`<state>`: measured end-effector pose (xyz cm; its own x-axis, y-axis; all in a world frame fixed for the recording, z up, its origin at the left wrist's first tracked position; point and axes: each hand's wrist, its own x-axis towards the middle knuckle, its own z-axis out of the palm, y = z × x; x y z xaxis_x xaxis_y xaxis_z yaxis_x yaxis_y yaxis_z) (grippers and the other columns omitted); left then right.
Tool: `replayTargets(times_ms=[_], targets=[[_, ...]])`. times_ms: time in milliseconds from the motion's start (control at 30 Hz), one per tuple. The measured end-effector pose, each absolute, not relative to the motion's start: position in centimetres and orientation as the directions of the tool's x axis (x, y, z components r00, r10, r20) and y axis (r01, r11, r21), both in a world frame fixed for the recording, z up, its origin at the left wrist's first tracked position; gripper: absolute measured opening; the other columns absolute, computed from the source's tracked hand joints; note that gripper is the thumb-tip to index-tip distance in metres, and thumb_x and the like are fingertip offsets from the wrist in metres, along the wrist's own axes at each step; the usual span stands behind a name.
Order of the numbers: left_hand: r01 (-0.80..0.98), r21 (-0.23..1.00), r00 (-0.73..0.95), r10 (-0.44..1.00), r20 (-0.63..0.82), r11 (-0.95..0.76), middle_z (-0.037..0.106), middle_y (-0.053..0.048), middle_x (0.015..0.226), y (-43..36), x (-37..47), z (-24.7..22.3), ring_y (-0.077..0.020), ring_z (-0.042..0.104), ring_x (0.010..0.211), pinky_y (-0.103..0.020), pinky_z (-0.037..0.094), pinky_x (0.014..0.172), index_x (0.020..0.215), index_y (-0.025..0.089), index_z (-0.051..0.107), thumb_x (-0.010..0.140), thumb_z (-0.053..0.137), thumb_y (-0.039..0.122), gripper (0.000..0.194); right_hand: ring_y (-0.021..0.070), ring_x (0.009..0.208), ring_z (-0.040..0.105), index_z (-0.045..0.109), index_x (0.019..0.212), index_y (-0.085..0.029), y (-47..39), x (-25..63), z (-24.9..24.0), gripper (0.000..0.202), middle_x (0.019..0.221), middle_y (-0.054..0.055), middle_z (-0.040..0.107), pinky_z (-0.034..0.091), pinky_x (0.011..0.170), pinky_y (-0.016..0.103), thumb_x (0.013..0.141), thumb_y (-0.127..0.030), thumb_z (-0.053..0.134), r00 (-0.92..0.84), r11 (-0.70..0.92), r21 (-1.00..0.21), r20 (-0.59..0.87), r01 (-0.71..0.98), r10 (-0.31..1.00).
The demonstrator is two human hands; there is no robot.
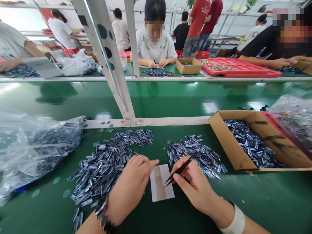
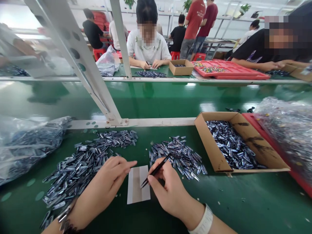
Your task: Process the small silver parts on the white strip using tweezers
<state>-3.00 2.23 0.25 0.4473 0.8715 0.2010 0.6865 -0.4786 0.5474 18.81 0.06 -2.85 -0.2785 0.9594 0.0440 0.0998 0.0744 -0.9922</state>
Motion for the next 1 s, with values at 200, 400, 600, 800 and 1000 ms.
replayTargets(times_ms=[200,400,600,800,1000], targets=[[0.633,0.7,0.451,0.893,0.015,-0.331,0.066,0.001,0.086,1.4,-1.9,-0.2,-0.0176,0.061,0.084,-0.03,0.049,0.078,0.088,0.021,0.066,0.086,0.061,0.008,0.014,0.0184,0.077,0.061,0.044,0.101,-0.027,0.4,18.9,-3.0,0.008,0.092,0.002,0.055,0.053,0.073,0.036,0.097,-0.021,0.048,-0.309,0.052,-0.986,0.0,0.159,0.951],[0.696,0.643,0.464,0.883,-0.062,-0.321,0.063,-0.002,0.092,1.4,-1.8,-0.6,-0.021,0.059,0.091,-0.035,0.049,0.083,0.094,0.021,0.067,0.082,0.064,0.005,0.02,0.0182,0.078,0.062,0.044,0.099,-0.026,0.5,18.9,-2.9,0.007,0.09,0.002,0.055,0.054,0.073,0.035,0.097,-0.021,0.049,-0.312,0.027,-0.989,-0.021,0.149,0.95],[0.716,0.63,0.448,0.89,-0.085,-0.3,0.059,-0.002,0.086,1.3,-1.6,-0.3,-0.0197,0.058,0.086,-0.034,0.049,0.081,0.08,0.02,0.065,0.081,0.06,0.003,0.017,0.0179,0.077,0.063,0.045,0.097,-0.025,0.6,18.9,-3.0,0.007,0.09,0.002,0.054,0.055,0.072,0.035,0.097,-0.02,0.05,-0.298,0.0,-0.989,-0.044,0.147,0.953],[0.717,0.629,0.446,0.891,-0.081,-0.301,0.059,-0.001,0.083,1.5,-1.4,-0.1,-0.019,0.057,0.084,-0.033,0.049,0.079,0.073,0.02,0.064,0.08,0.058,0.005,0.018,0.0185,0.077,0.064,0.045,0.097,-0.024,0.8,18.8,-2.9,0.006,0.089,0.002,0.054,0.057,0.072,0.037,0.096,-0.02,0.05,-0.292,-0.027,-0.989,-0.069,0.146,0.954],[0.687,0.657,0.455,0.889,-0.056,-0.31,0.058,0.0,0.08,1.7,-1.5,-0.2,-0.0185,0.057,0.081,-0.033,0.049,0.078,0.073,0.021,0.066,0.081,0.058,0.006,0.018,0.0181,0.076,0.065,0.046,0.095,-0.023,0.9,18.6,-2.4,0.006,0.087,0.002,0.056,0.057,0.071,0.035,0.096,-0.021,0.051,-0.291,-0.033,-0.987,-0.079,0.159,0.953]])
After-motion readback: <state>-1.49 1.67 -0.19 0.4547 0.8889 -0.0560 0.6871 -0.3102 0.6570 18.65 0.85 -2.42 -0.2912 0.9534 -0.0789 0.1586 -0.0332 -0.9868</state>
